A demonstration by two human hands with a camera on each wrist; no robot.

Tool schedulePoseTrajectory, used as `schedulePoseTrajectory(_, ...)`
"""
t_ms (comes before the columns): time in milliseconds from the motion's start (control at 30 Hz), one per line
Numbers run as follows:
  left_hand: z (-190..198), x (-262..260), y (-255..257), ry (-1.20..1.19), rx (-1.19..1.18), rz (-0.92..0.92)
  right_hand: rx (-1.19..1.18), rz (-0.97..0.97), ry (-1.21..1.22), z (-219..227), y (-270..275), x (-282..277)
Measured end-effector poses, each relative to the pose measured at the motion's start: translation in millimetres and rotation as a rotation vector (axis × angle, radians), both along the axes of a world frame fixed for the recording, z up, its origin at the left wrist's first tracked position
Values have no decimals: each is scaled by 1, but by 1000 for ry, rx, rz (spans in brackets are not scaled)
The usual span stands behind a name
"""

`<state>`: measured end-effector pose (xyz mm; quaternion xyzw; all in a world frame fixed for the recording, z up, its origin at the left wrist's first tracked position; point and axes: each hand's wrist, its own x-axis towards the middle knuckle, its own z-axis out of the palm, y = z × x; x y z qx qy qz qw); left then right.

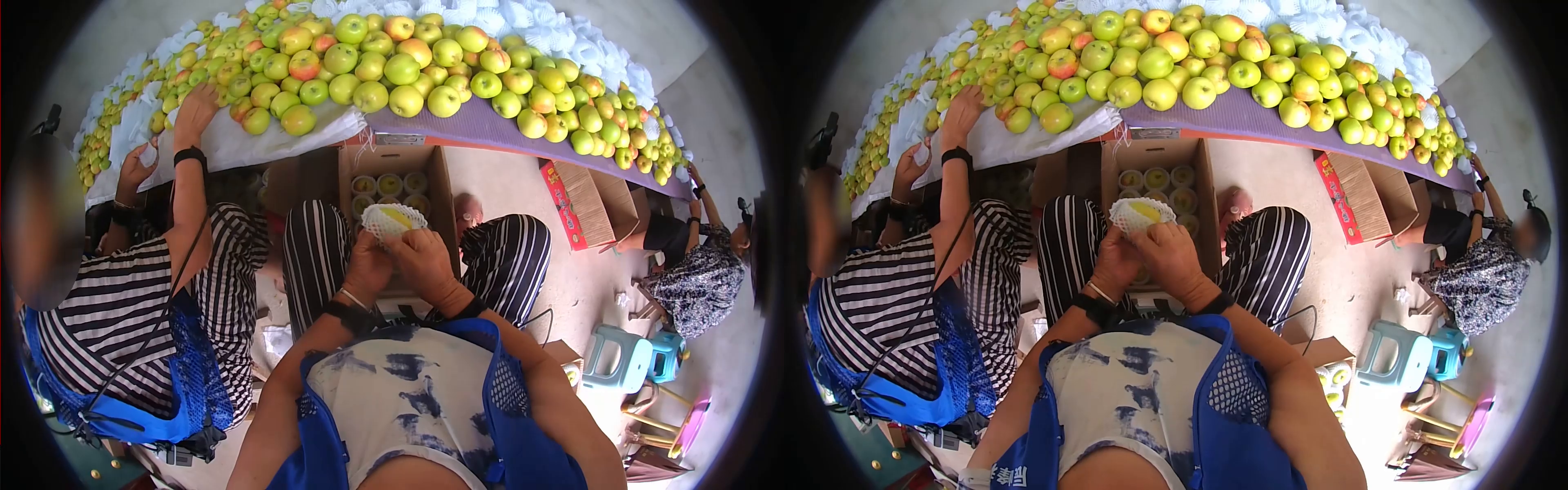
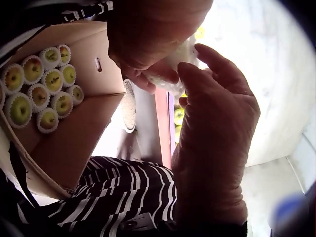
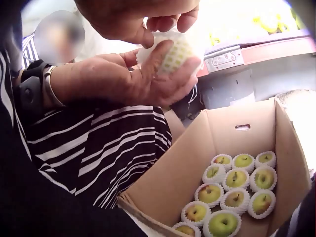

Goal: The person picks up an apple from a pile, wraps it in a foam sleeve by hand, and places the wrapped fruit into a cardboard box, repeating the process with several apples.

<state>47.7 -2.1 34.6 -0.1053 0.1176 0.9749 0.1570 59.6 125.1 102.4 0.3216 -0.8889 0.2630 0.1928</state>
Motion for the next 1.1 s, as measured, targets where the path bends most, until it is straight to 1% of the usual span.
schedulePoseTrajectory(67,1,0,-1,-23,59,14,-40,9,-10,-5,1,2)
schedulePoseTrajectory(167,2,3,-2,-42,108,21,-250,49,-168,-10,-1,3)
schedulePoseTrajectory(200,2,4,-4,-44,117,21,-302,41,-156,-9,-1,2)
schedulePoseTrajectory(267,-1,5,-5,24,95,36,-406,26,-130,-8,-1,0)
schedulePoseTrajectory(367,2,5,-6,115,79,29,-377,12,-177,-11,5,-1)
schedulePoseTrajectory(467,15,7,-5,152,92,11,-245,-42,-137,-12,7,1)
schedulePoseTrajectory(500,19,7,-4,157,101,5,-174,-26,-157,-11,7,1)
schedulePoseTrajectory(567,15,9,-3,127,19,-8,-32,5,-197,-9,7,3)
schedulePoseTrajectory(600,14,9,-2,111,-22,-15,-126,14,-169,-12,7,4)
schedulePoseTrajectory(667,14,8,-2,126,-19,-16,-314,32,-113,-18,5,5)
schedulePoseTrajectory(767,22,8,-1,173,-61,-14,-477,-306,-199,-4,11,3)
schedulePoseTrajectory(867,25,9,2,239,-103,-47,-540,-351,-273,19,13,-7)
schedulePoseTrajectory(900,25,9,3,261,-113,-61,-577,-301,-381,17,17,-10)
schedulePoseTrajectory(1000,32,12,5,255,-113,-134,-588,-100,-442,0,30,-20)
schedulePoseTrajectory(1100,30,16,3,204,-213,-183,-473,-77,-387,-3,37,-25)
